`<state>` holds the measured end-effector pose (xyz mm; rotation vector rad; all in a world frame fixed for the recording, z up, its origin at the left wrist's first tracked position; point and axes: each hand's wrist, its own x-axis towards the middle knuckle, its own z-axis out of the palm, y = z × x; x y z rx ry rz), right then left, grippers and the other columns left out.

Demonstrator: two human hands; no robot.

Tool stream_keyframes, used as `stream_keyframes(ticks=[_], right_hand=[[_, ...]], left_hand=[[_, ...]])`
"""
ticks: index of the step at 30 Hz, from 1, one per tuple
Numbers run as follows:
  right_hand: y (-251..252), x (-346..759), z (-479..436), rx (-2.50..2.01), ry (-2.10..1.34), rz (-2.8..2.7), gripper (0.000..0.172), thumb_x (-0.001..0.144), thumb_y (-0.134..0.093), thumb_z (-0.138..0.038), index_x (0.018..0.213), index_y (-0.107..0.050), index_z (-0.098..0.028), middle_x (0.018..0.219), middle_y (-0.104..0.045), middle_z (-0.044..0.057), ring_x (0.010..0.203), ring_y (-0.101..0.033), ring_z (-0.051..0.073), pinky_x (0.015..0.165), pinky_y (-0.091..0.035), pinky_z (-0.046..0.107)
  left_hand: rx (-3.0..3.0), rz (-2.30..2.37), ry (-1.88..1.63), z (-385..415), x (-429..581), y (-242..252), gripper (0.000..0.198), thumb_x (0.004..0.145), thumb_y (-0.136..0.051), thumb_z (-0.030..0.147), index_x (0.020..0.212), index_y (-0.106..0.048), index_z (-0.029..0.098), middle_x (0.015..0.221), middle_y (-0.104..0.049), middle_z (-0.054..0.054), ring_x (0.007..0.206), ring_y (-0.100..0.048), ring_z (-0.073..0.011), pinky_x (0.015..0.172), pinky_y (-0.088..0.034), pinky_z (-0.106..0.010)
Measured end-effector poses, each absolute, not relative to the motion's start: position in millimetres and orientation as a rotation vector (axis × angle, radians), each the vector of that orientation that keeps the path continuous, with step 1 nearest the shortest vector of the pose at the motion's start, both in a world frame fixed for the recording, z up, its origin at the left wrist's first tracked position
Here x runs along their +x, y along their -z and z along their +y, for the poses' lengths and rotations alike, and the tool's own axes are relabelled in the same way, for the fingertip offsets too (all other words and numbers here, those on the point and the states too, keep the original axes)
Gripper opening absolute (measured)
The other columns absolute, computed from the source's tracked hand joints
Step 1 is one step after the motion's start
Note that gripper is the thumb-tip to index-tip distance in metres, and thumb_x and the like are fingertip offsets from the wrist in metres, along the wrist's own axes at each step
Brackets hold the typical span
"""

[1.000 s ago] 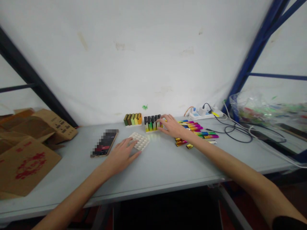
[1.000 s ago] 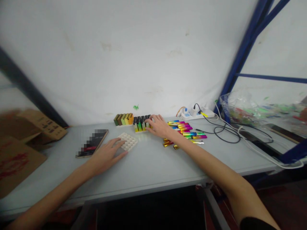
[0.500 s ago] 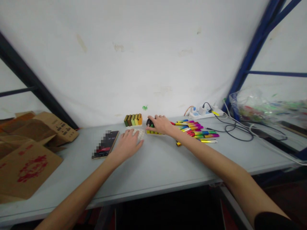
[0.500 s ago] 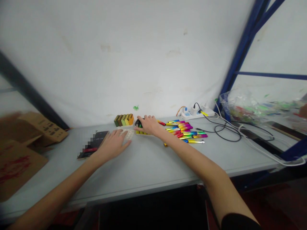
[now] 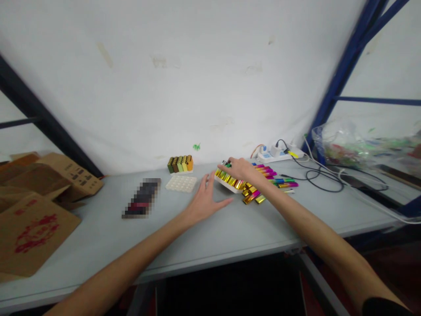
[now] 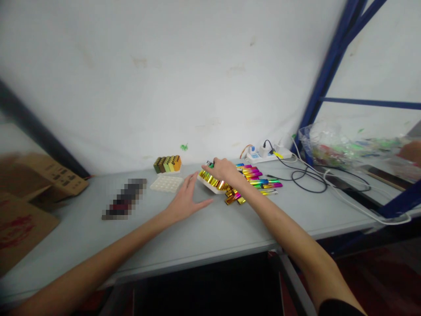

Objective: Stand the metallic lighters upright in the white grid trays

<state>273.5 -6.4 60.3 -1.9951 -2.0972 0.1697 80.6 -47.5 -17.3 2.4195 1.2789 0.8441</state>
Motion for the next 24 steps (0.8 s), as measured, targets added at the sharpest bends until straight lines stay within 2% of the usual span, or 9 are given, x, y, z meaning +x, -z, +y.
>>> stream_keyframes(ticks=[2, 5, 8, 10, 13, 17, 20, 22, 24], right_hand=[[-58, 278, -3, -2.050, -0.197, -2.067, 0.095, 0.090, -0.026, -0.086, 0.131, -0.064, -0.010, 0.117, -0.073, 0.026, 0.109, -0.071, 0.038, 0.091, -0.052, 0.046], [-56, 285, -2, -2.114, -0.192, -2.019, 0.092, 0.093, -0.026, -0.082, 0.129, -0.067, -0.009, 0.120, -0.072, 0.027, 0.113, -0.069, 0.040, 0.093, -0.052, 0.046], [-55, 294, -4, -2.170, -0.161, -1.960, 0.086, 0.096, -0.026, -0.077, 0.126, -0.070, -0.009, 0.120, -0.071, 0.028, 0.114, -0.069, 0.041, 0.093, -0.052, 0.048], [-53, 300, -8, -2.187, -0.126, -1.937, 0.083, 0.098, -0.026, -0.073, 0.122, -0.072, -0.009, 0.117, -0.072, 0.028, 0.112, -0.069, 0.041, 0.092, -0.052, 0.050], [-49, 305, -15, -2.176, -0.010, -1.927, 0.073, 0.102, -0.029, -0.063, 0.119, -0.072, -0.006, 0.118, -0.070, 0.030, 0.113, -0.067, 0.042, 0.095, -0.050, 0.052], [-45, 303, -23, -2.015, 0.276, -1.881, 0.059, 0.105, -0.035, -0.048, 0.138, -0.056, -0.005, 0.135, -0.060, 0.030, 0.126, -0.058, 0.042, 0.103, -0.044, 0.056], [-41, 301, -27, -1.702, 0.331, -2.172, 0.050, 0.108, -0.027, -0.034, 0.147, -0.048, -0.009, 0.148, -0.053, 0.024, 0.135, -0.052, 0.035, 0.110, -0.040, 0.052], [-37, 302, -28, -1.507, 0.315, -2.439, 0.046, 0.108, -0.028, -0.025, 0.144, -0.052, -0.010, 0.152, -0.051, 0.021, 0.140, -0.048, 0.031, 0.115, -0.037, 0.050], [-32, 305, -27, -1.391, 0.316, -2.584, 0.043, 0.106, -0.031, -0.020, 0.141, -0.055, -0.010, 0.155, -0.048, 0.021, 0.142, -0.047, 0.029, 0.117, -0.036, 0.049]], left_hand=[[2.336, 1.242, -0.795, -42, 98, 20, 0.120, 0.075, -0.073, 0.073, 0.163, -0.010, 0.021, 0.165, -0.023, -0.021, 0.155, -0.022, -0.0391, 0.123, -0.028, -0.055], [2.223, 1.209, -0.844, -33, 124, 23, 0.129, 0.069, -0.077, 0.074, 0.163, -0.005, 0.021, 0.164, -0.022, -0.023, 0.154, -0.022, -0.0399, 0.123, -0.027, -0.056], [2.160, 1.173, -0.928, -25, 143, 27, 0.131, 0.066, -0.084, 0.066, 0.162, -0.008, 0.019, 0.157, -0.029, -0.024, 0.148, -0.034, -0.0399, 0.122, -0.029, -0.054], [2.159, 1.126, -0.981, -19, 149, 28, 0.123, 0.067, -0.087, 0.056, 0.161, -0.016, 0.022, 0.150, -0.038, -0.020, 0.143, -0.042, -0.0392, 0.120, -0.032, -0.055], [2.214, 1.037, -1.015, -10, 151, 27, 0.117, 0.064, -0.089, 0.049, 0.159, -0.025, 0.024, 0.145, -0.044, -0.017, 0.139, -0.046, -0.0376, 0.119, -0.034, -0.053], [2.311, 0.961, -0.983, -1, 147, 20, 0.110, 0.062, -0.090, 0.052, 0.152, -0.037, 0.019, 0.145, -0.049, -0.018, 0.138, -0.047, -0.0382, 0.119, -0.036, -0.052], [2.368, 0.938, -0.960, 3, 144, 17, 0.094, 0.062, -0.089, 0.049, 0.141, -0.049, 0.017, 0.135, -0.058, -0.015, 0.128, -0.055, -0.0366, 0.113, -0.043, -0.051], [2.396, 0.921, -0.961, 5, 142, 17, 0.084, 0.063, -0.089, 0.046, 0.133, -0.053, 0.017, 0.129, -0.061, -0.014, 0.124, -0.057, -0.0355, 0.110, -0.046, -0.050], [2.396, 0.910, -0.963, 6, 139, 18, 0.084, 0.063, -0.089, 0.045, 0.133, -0.053, 0.016, 0.130, -0.060, -0.015, 0.124, -0.057, -0.0360, 0.111, -0.045, -0.051]])
